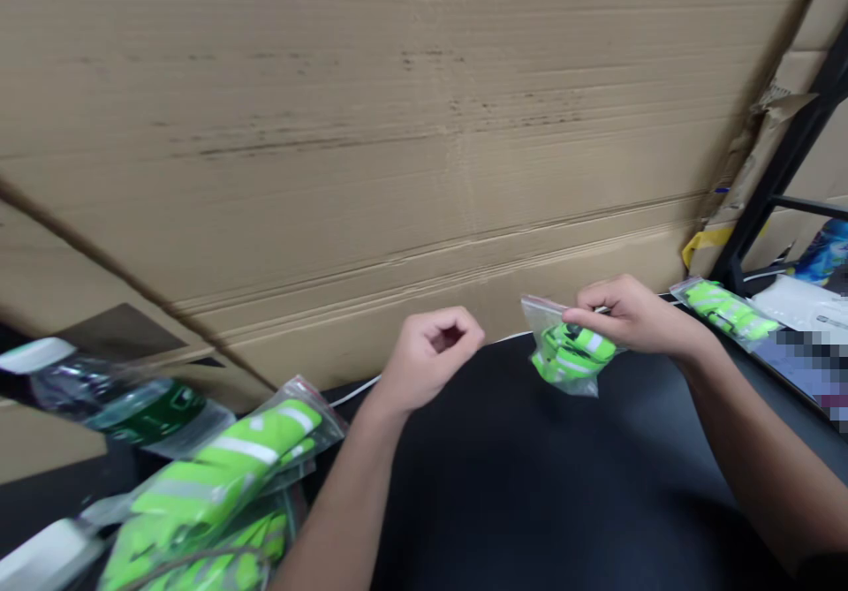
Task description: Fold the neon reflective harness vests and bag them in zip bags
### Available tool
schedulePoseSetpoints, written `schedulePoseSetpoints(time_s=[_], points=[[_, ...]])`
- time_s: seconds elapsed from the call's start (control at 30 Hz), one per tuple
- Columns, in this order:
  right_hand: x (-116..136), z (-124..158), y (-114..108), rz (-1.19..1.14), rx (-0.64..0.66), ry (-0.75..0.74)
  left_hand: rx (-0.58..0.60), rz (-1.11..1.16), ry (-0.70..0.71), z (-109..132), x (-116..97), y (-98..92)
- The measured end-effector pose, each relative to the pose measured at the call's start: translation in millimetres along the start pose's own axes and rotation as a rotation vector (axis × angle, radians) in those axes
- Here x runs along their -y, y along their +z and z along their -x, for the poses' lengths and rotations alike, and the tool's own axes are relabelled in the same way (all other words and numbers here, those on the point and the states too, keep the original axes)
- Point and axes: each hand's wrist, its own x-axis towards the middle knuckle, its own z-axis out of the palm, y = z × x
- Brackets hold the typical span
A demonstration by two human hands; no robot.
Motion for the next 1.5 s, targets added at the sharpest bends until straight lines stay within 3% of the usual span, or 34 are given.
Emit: schedulePoseSetpoints(time_s=[0.1,0.27,0.4,0.53,0.7,0.87,1.0,1.13,1.23,1.37,1.5], points=[[8,0,5,-0.089,-0.035,-0.057,0.003,0.033,-0.012,0,7,29.7],[13,-4,22,-0.277,0.014,-0.050,0.275,0.079,-0.136,2,7,56.0],[12,-7,35,-0.014,0.059,0.067,0.342,-0.014,-0.157,7,-4,61.6],[11,-8,45,0.195,-0.073,0.079,0.334,-0.003,-0.182,13,-5,69.4],[6,-5,44,0.197,-0.323,0.037,0.515,0.048,-0.312,20,-2,63.0],[2,-7,43,0.064,-0.482,0.243,0.517,0.126,-0.411,21,-8,49.2],[2,-9,49,0.119,-0.541,0.224,0.541,0.174,-0.449,20,-7,46.6],[1,-11,53,0.023,-0.546,0.252,0.537,0.187,-0.435,19,-4,42.4],[-7,-13,53,-0.110,-0.423,0.305,0.470,0.064,-0.413,18,-3,36.1],[-28,-14,60,-0.216,-0.070,0.232,0.385,-0.115,-0.405,18,-5,24.9],[-58,-10,81,-0.284,-0.016,0.129,0.271,-0.404,-0.304,23,-17,-4.0]])
